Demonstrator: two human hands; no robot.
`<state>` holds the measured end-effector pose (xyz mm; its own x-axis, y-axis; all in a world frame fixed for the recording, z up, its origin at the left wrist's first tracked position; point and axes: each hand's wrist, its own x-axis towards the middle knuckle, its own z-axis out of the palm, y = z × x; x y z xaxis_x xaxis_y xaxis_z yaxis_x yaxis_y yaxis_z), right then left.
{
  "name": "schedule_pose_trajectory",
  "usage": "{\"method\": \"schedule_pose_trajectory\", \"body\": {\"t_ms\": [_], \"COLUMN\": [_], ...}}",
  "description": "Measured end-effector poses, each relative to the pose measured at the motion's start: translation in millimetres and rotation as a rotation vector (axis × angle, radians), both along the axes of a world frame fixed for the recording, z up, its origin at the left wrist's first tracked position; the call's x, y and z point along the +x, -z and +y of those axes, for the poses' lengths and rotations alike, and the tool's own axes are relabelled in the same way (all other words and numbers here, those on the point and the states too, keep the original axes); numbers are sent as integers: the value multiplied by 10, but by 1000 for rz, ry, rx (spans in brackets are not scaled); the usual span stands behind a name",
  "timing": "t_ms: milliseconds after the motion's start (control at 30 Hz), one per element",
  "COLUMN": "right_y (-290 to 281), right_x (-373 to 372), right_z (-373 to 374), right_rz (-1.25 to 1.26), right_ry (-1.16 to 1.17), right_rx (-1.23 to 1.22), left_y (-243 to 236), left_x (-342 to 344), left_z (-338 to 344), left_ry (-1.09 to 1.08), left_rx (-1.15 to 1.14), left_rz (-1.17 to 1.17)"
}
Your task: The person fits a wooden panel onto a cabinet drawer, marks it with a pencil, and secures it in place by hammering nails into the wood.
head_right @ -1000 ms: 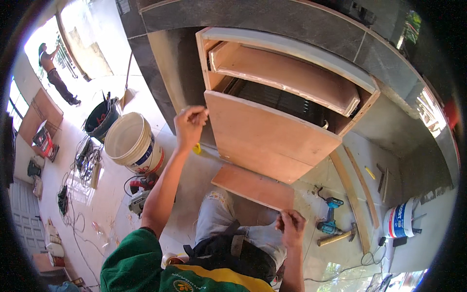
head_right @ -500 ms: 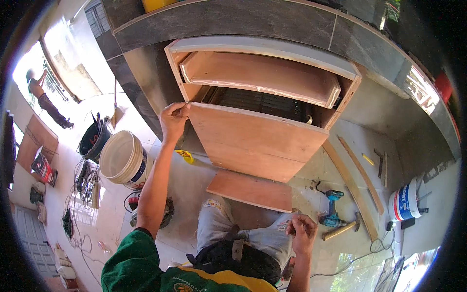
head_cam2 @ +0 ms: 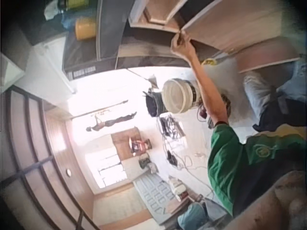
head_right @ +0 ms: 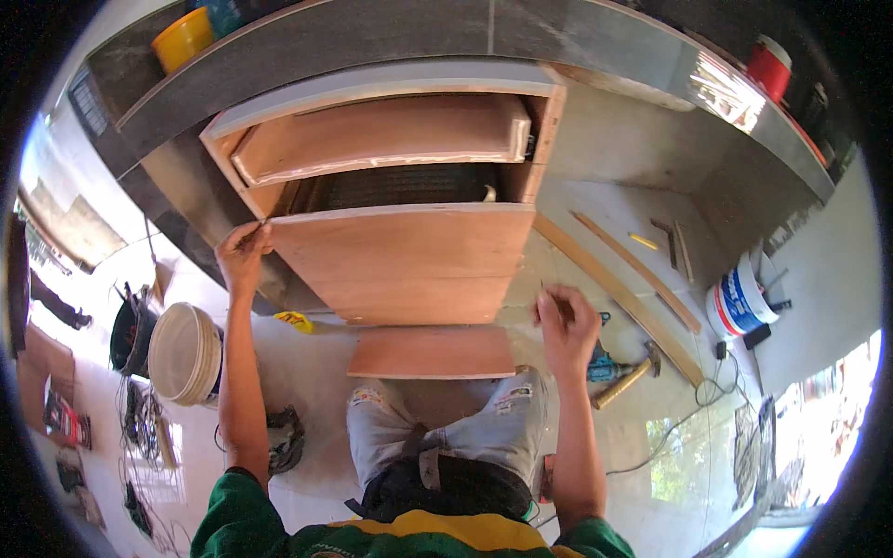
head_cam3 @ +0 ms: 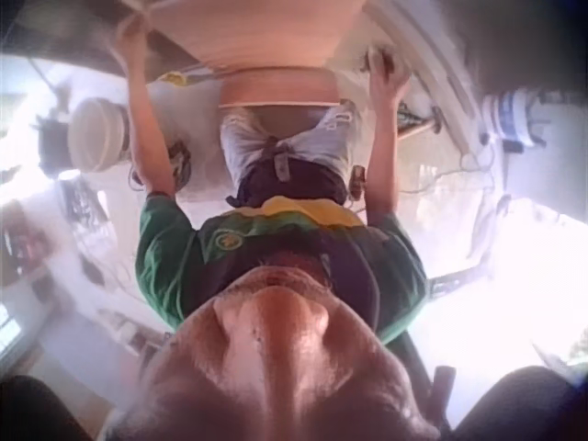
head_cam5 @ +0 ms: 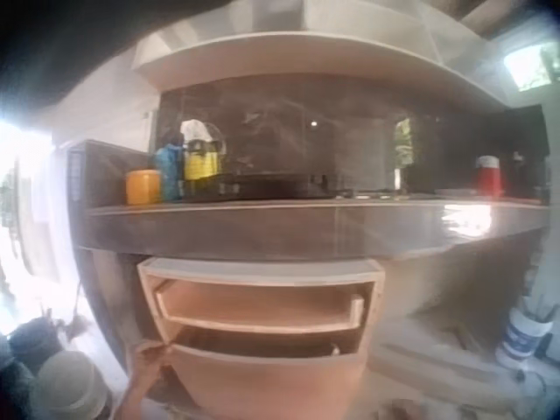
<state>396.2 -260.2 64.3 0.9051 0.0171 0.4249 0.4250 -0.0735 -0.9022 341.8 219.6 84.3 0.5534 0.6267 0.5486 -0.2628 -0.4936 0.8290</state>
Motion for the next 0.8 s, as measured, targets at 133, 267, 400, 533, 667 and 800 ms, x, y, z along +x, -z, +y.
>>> {"method": "schedule_pose_trajectory", "body": {"t_ms": [133,267,400,533,667,800], "right_y": [-143,-178,-202,-239,-281,-277], "right_x": [618,980,1088,1114,1090,1094], "right_z": [187,346,399,408,380,383], "right_rz": [-175,-221,-396,-371,-368,-320], "right_ry": [68,-18,119,133,96,85], "right_rx": [-24,40,-237,-264,-321,-324], "left_y": [-24,-12,-33,-47,-66,-45], "left_x": [9,15,-15,-21,-27,-4], "left_z": [-34,-41,-51,-43,-69,-47], "left_ry": [26,5,-4,9,-7,-2], "left_rx": [35,36,28,50,81,51], "left_rz": [-18,-1,8,19,24,22]}}
